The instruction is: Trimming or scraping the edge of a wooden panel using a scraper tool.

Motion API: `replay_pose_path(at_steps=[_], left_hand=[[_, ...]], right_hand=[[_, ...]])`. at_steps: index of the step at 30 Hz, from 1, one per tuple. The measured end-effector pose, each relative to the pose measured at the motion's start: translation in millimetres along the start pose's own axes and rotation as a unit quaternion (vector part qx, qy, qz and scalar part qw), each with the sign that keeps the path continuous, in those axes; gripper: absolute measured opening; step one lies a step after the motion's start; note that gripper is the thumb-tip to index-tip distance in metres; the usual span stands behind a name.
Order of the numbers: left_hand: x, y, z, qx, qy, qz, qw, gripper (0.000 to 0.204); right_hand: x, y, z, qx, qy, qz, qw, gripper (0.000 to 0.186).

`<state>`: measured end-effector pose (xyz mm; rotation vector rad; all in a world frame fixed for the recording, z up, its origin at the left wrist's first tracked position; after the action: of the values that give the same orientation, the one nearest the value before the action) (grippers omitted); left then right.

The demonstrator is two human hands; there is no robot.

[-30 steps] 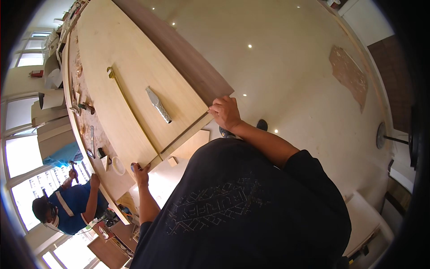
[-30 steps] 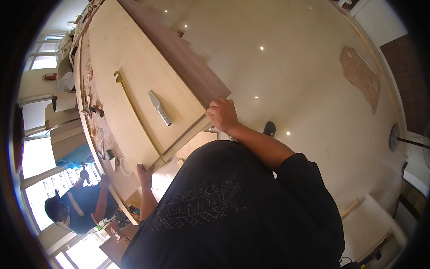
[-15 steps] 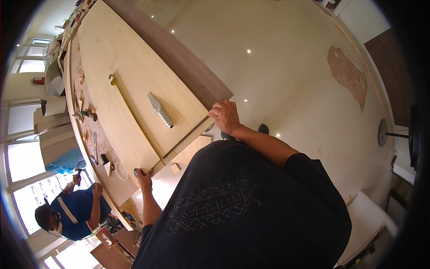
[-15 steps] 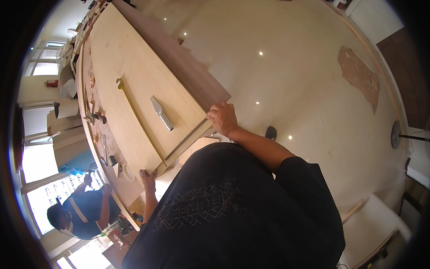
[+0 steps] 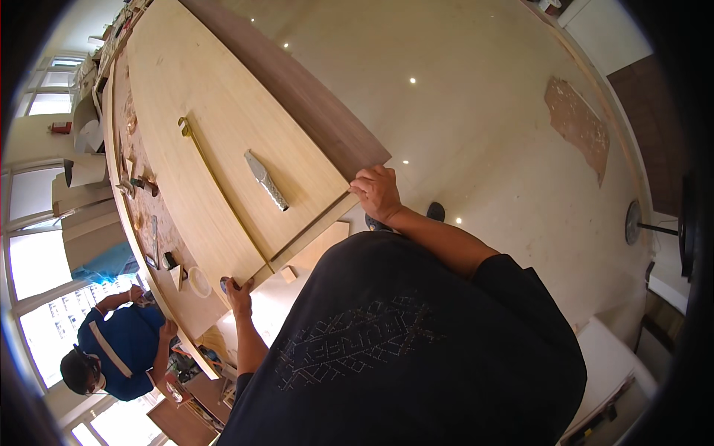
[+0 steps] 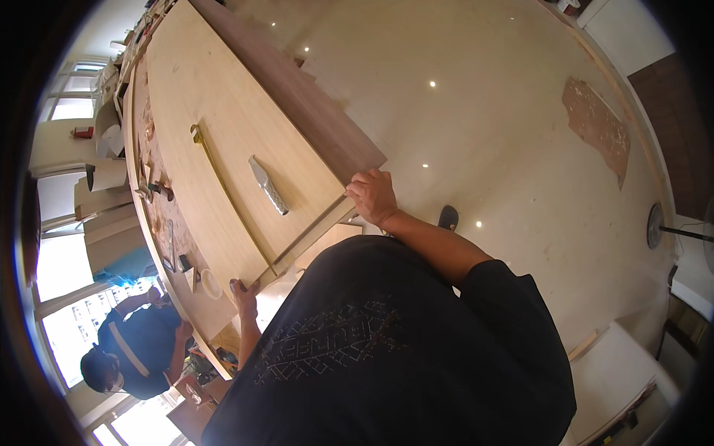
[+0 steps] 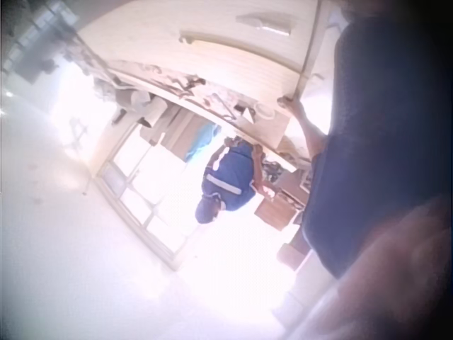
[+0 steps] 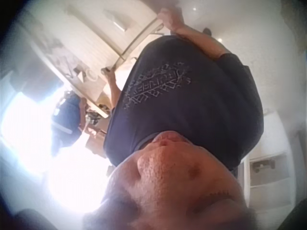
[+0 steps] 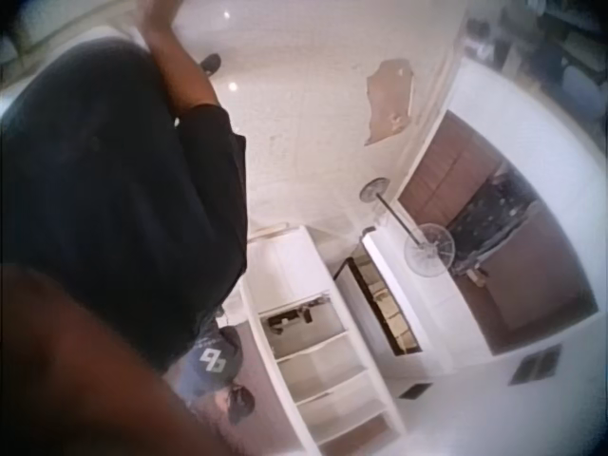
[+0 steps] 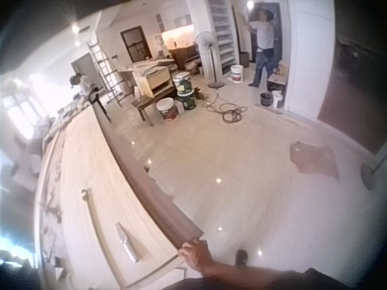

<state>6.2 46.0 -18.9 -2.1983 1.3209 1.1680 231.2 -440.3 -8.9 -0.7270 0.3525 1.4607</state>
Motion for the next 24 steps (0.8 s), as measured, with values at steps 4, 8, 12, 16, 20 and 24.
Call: replay_pose_path(at_steps=[4, 8, 12, 16, 20, 24], left_hand=[[1, -1, 1, 0.009, 0.026, 0.002, 1.0, 0.05], [-3, -3, -2, 0.026, -0.019, -0.005, 0.999, 0.05], [-2, -4, -6, 0.043, -0.1, 0.017, 0.994, 0.054], [-6, 21, 2, -0.052, 0.037, -0.08, 0.995, 0.057], [3, 56, 13, -0.15, 0.244, -0.21, 0.935, 0.047], [-8, 52, 10, -0.126, 0.087, -0.267, 0.951, 0.043]], right_hand=[[-1, 0, 0, 0.004, -0.003, -0.011, 1.0, 0.003], [-2, 1, 3, -0.01, -0.002, -0.012, 1.0, 0.004], [-4, 0, 5, -0.021, -0.016, 0.015, 1.0, 0.005], [-19, -11, 2, -0.016, -0.078, 0.025, 0.997, 0.016], [-50, -38, -19, 0.0, -0.005, -0.096, 0.995, 0.034], [-18, -65, -80, 0.272, -0.135, 0.062, 0.951, 0.05]])
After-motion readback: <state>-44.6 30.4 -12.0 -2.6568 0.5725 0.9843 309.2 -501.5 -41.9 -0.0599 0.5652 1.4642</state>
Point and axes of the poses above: each hand's wrist, its own y-axis away from the middle knuckle, its own x-axis out of the palm, z = x × y, the point moved 7 cm from there along -y, towards the middle knuckle, and after that the axes turned 12 degrees about x, right-handed, at the moved point
